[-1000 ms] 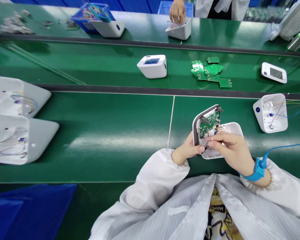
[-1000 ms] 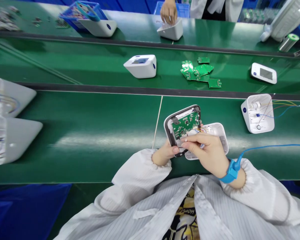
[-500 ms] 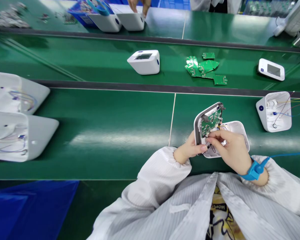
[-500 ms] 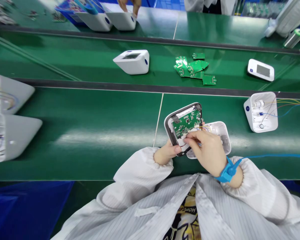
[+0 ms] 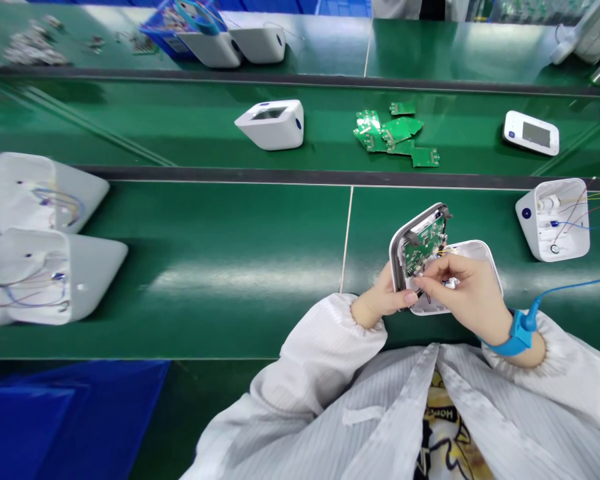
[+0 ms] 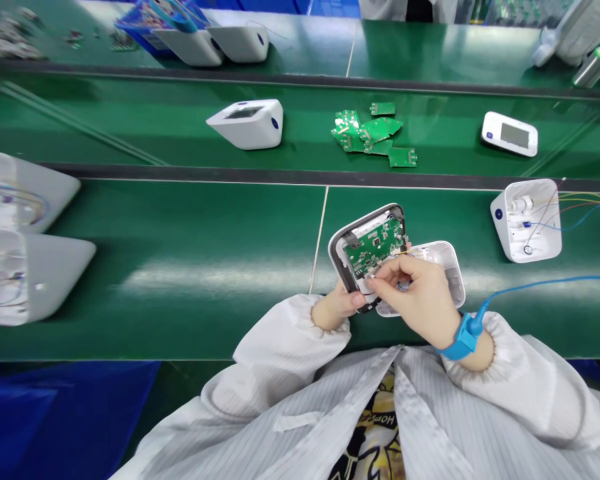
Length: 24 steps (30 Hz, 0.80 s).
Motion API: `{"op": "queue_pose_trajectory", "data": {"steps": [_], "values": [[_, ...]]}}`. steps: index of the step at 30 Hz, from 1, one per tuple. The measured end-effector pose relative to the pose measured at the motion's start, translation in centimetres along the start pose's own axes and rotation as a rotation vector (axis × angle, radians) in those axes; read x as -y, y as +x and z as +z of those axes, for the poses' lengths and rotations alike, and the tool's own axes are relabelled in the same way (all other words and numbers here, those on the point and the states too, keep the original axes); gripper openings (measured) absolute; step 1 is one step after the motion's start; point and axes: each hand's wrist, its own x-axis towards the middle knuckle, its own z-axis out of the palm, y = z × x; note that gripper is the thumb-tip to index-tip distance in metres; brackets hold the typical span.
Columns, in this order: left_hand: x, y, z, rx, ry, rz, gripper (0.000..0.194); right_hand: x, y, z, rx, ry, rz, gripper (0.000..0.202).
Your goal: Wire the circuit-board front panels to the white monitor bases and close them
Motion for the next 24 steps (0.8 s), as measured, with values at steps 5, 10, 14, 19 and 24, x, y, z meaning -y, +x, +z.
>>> {"op": "queue_pose_trajectory", "data": {"steps": [5,10,14,19,24], "values": [[0.3,-0.1,-0.1,0.009,0.001,0.014,0.074,-0.1,0.2,0.0,0.017,0.053,0.061,0.015],[0.6,-0.1,-0.4,0.012,0.001,-0.007,0.075,-0.1,0.0,0.4,-0.025,0.046,0.072,0.012],[0.5,0.0,-0.2,-0.004,-0.013,-0.03,0.078,-0.2,0.1,0.5,-0.033,0.067,0.073,0.012],[0.0,0.2,0.3,0.027,-0.023,-0.016,0.072,-0.4,0.2,0.7,-0.049,0.042,0.047,0.013],[-0.7,0.6,0.5,0.032,0.011,0.002,0.061,-0.3,0.1,0.3,-0.134,-0.23,-0.136,0.015]]}}
